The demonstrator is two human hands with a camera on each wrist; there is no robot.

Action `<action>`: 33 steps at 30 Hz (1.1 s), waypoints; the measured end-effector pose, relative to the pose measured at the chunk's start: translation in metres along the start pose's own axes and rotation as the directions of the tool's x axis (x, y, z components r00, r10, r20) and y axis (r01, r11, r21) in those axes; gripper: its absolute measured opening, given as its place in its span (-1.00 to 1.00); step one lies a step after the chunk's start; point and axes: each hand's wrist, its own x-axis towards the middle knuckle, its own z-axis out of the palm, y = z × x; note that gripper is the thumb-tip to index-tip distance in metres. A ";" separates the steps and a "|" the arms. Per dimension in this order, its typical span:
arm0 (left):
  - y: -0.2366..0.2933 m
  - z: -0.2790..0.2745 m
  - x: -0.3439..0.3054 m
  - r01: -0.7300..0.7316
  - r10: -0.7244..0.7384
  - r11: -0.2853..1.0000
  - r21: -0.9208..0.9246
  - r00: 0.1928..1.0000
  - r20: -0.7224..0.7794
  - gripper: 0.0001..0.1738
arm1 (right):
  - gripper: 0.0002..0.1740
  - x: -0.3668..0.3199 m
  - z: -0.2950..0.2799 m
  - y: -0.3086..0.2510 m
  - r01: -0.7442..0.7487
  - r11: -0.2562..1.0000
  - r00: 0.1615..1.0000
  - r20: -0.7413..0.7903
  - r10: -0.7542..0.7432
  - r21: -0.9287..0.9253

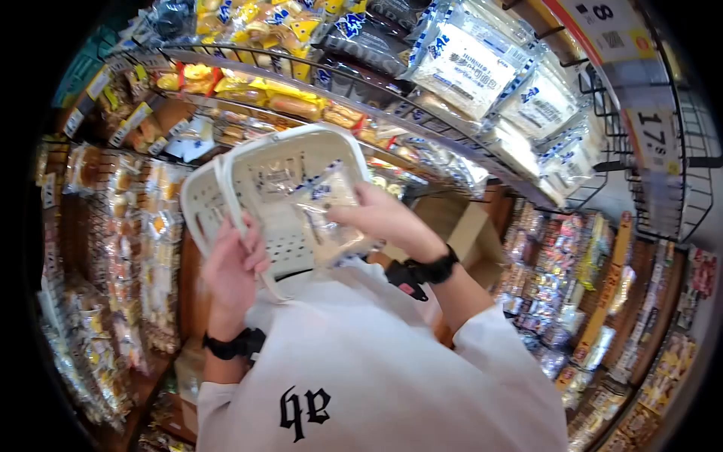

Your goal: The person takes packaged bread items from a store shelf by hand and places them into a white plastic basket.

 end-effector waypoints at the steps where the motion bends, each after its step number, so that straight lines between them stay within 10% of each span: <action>1: 0.000 0.002 0.001 0.008 -0.008 1.000 -0.002 1.000 0.012 -0.64 | -0.50 -0.017 -0.025 -0.004 -0.086 0.996 0.996 0.022 0.086 -0.011; 3: 0.004 0.001 0.004 0.012 -0.012 1.000 0.015 1.000 0.019 -0.64 | -0.53 -0.068 -0.058 -0.024 -0.053 0.953 0.988 -0.121 0.093 0.300; 6: 0.008 0.003 0.007 0.021 -0.021 1.000 -0.014 1.000 -0.004 -0.67 | -0.49 -0.141 -0.146 0.018 0.343 0.913 0.633 -0.664 -0.397 -0.220; 8: 0.006 0.002 0.009 0.025 -0.025 0.999 -0.022 1.000 -0.014 -0.67 | -0.54 -0.141 -0.161 -0.016 0.601 0.708 0.728 -0.620 -0.293 0.371; 10: 0.003 -0.005 0.012 0.010 -0.010 1.000 -0.025 1.000 -0.003 -0.65 | -0.58 -0.141 -0.181 -0.030 0.612 0.549 0.777 -0.564 -0.282 0.569; 14: 0.002 -0.011 0.015 0.009 -0.010 0.999 -0.050 1.000 -0.018 -0.65 | -0.65 -0.127 -0.224 -0.023 0.642 0.729 0.551 -0.804 -0.224 0.237; 18: 0.007 -0.017 0.013 0.003 -0.003 0.998 -0.061 1.000 0.004 -0.65 | -0.70 -0.120 -0.241 -0.055 0.675 0.571 0.667 -0.717 -0.201 0.468; 21: 0.011 -0.019 0.015 -0.007 0.007 0.998 -0.068 1.000 0.008 -0.66 | -0.69 -0.090 -0.250 -0.075 0.689 0.715 0.331 -0.929 -0.168 0.116; 23: 0.013 -0.022 0.015 -0.008 0.009 0.998 -0.068 1.000 0.005 -0.66 | -0.75 -0.090 -0.296 -0.068 0.737 0.549 0.551 -0.821 -0.151 0.394; 27: 0.016 -0.027 0.015 -0.012 0.012 0.998 -0.069 1.000 0.006 -0.65 | -0.70 -0.080 -0.372 -0.057 0.698 0.274 0.716 -0.649 -0.258 0.661; 29: 0.018 -0.030 0.014 -0.012 0.013 0.997 -0.071 1.000 0.010 -0.65 | -0.61 -0.068 -0.286 -0.105 0.751 0.103 0.660 -0.748 -0.071 0.653; 33: 0.022 -0.031 0.015 -0.018 0.019 0.997 -0.077 1.000 0.003 -0.65 | -0.49 -0.077 -0.281 -0.098 0.592 0.095 0.787 -0.547 -0.286 0.801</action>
